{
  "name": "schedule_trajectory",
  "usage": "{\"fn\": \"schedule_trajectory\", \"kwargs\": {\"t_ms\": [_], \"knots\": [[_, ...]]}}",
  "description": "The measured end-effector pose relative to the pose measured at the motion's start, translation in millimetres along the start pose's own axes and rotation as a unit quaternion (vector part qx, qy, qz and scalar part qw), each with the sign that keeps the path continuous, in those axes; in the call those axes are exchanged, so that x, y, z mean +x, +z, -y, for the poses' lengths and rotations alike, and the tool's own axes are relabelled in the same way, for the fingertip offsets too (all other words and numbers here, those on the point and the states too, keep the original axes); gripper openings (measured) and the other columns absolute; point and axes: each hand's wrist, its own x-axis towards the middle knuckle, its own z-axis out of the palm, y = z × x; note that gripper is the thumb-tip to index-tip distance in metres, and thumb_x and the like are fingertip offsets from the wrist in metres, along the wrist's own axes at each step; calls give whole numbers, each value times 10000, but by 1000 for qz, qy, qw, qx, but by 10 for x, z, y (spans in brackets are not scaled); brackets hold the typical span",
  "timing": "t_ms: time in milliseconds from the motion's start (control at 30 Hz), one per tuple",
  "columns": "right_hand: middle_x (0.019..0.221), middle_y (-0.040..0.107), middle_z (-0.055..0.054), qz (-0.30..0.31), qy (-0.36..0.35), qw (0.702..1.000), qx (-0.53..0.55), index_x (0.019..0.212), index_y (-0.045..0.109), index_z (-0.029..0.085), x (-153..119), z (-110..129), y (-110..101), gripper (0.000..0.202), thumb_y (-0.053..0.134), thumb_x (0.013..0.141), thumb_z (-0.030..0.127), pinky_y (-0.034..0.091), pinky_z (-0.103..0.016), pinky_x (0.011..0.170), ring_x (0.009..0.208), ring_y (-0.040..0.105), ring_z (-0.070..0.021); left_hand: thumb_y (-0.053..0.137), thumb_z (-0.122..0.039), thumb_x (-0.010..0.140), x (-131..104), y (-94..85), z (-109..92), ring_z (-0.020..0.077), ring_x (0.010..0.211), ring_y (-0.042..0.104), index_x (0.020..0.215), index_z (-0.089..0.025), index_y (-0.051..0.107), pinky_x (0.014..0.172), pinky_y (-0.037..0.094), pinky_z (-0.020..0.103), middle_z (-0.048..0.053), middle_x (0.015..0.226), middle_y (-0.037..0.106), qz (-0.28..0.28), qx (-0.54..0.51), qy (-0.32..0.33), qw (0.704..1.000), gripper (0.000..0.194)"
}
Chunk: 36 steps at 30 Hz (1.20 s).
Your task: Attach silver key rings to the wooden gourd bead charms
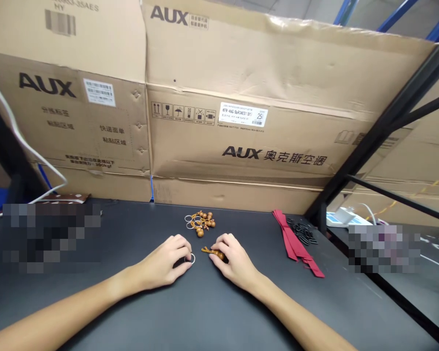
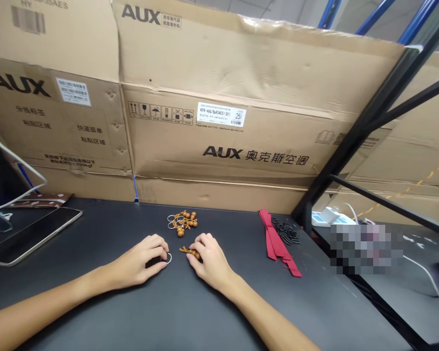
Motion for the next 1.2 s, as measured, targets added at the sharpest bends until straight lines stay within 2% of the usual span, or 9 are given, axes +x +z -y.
{"fn": "schedule_trajectory", "kwargs": {"t_ms": [133, 267, 400, 600, 800, 1000, 1200], "knots": [[938, 564, -69, 15, -19, 999, 31, 955, 635, 198, -6, -9, 7, 108, 535, 919, 178, 522, -348, 790, 866, 556, -197, 498, -135, 931, 1, 5, 7, 197, 984, 566, 905, -206, 609, 891, 461, 323, 59, 1037, 610, 7, 3, -1, 1000, 134], [983, 569, -64, 25, 2, 998, 64, 1053, 578, 201, -14, -14, -4, 156, 598, 898, 212, 517, -347, 831, 909, 568, -199, 468, -174, 957, 10, 3, 22, 208, 1019, 540, 897, -199, 584, 906, 453, 343, 69, 1092, 580, 21, 3, -20, 1000, 133], [949, 577, -61, 21, 37, 998, 48, 978, 545, 197, -22, -10, -25, 155, 640, 864, 240, 514, -357, 798, 876, 570, -212, 420, -184, 971, 27, -10, 20, 221, 986, 532, 833, -192, 545, 877, 458, 371, 75, 1083, 566, 36, 2, -42, 998, 187], [940, 581, -63, 24, 40, 999, 13, 952, 535, 203, -40, 4, -68, 158, 639, 836, 229, 506, -357, 774, 860, 566, -220, 388, -168, 971, 9, 8, 40, 220, 941, 522, 806, -190, 504, 842, 450, 375, 78, 1050, 541, 37, -5, -60, 997, 203], [932, 581, -62, 54, 18, 998, 28, 914, 554, 199, -35, 13, -86, 22, 539, 901, 189, 503, -334, 770, 838, 566, -196, 354, -159, 976, 9, 42, 57, 222, 915, 501, 801, -184, 473, 837, 431, 394, 89, 1028, 528, 53, 12, -68, 996, 213], [934, 589, -71, 55, -10, 998, 37, 931, 556, 201, -21, 31, -71, 81, 479, 944, 184, 512, -342, 784, 857, 569, -203, 328, -191, 996, 13, 30, 35, 219, 896, 495, 817, -187, 472, 843, 425, 394, 88, 1017, 522, 47, 16, -73, 996, 230], [911, 586, -73, 28, -10, 998, 60, 917, 545, 207, -16, 65, -40, 164, 396, 985, 200, 516, -341, 779, 835, 572, -198, 299, -222, 1003, 20, 27, 46, 226, 883, 486, 836, -183, 482, 828, 429, 412, 97, 1015, 514, 45, 32, -66, 996, 251]]}}
